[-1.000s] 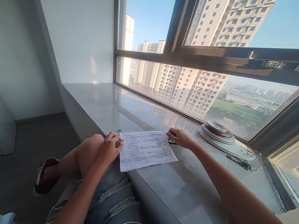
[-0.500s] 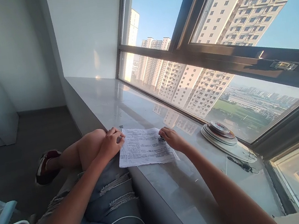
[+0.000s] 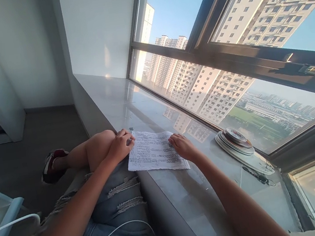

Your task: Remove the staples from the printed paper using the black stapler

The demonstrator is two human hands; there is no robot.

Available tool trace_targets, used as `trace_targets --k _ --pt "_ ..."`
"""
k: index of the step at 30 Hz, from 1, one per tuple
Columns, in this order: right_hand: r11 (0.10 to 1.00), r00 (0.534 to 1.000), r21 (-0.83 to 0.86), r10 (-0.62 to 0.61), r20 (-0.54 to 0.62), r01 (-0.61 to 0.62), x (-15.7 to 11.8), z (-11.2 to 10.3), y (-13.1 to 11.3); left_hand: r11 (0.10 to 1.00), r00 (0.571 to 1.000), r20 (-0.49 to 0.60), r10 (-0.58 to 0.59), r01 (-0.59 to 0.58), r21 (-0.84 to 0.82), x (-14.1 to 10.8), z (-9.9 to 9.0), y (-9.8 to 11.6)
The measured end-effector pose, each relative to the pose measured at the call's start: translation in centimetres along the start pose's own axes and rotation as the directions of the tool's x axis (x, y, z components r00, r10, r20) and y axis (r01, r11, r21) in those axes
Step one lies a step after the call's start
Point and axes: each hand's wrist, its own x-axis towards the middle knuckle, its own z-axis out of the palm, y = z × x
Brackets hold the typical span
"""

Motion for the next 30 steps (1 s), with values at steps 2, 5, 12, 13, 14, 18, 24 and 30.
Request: trace_targets --k 2,5,12,13,14,18,24,30 --pt "0.999 0.999 0.051 0.013 -0.032 -0.012 0.2 0.0 0.3 1.000 1.000 -0.011 0.006 -0.006 0.000 0.0 0.1 -0.1" --pt "0.990 0.998 0.139 0.011 -0.065 -0.002 0.2 -0.5 1.3 1.000 1.000 -0.022 0.013 -0.013 -0.007 0.0 0.2 -0.2" --pt "0.987 0.994 0.161 -0.010 0.111 -0.008 -1.2 -2.3 5.7 1.000 1.000 -0.014 -0.004 0.004 -0.013 0.0 0.2 -0.1" --pt "0.983 0.992 0.183 -0.002 0.123 -0.021 -1.5 -2.3 6.5 1.000 1.000 -0.014 -0.003 0.003 -0.015 0.0 0.1 -0.1" --pt "0.978 0.992 0.206 0.006 0.127 -0.032 -1.7 -2.2 7.3 1.000 1.000 -0.015 -0.001 0.001 -0.017 0.0 0.0 0.0" --pt "0.972 0.993 0.206 0.105 0.060 -0.115 -2.2 -1.4 10.2 1.000 1.000 -0.008 -0.006 0.006 -0.022 -0.1 -0.3 0.4" --pt "0.922 0.923 0.191 0.364 -0.128 -0.337 -2.4 0.4 12.4 0.999 1.000 0.013 -0.027 0.028 -0.042 -0.3 -0.8 1.0" --pt "0.918 0.907 0.222 0.372 -0.195 -0.329 -2.5 1.1 12.4 0.998 1.000 -0.008 -0.023 0.023 -0.055 -0.2 -0.9 1.2"
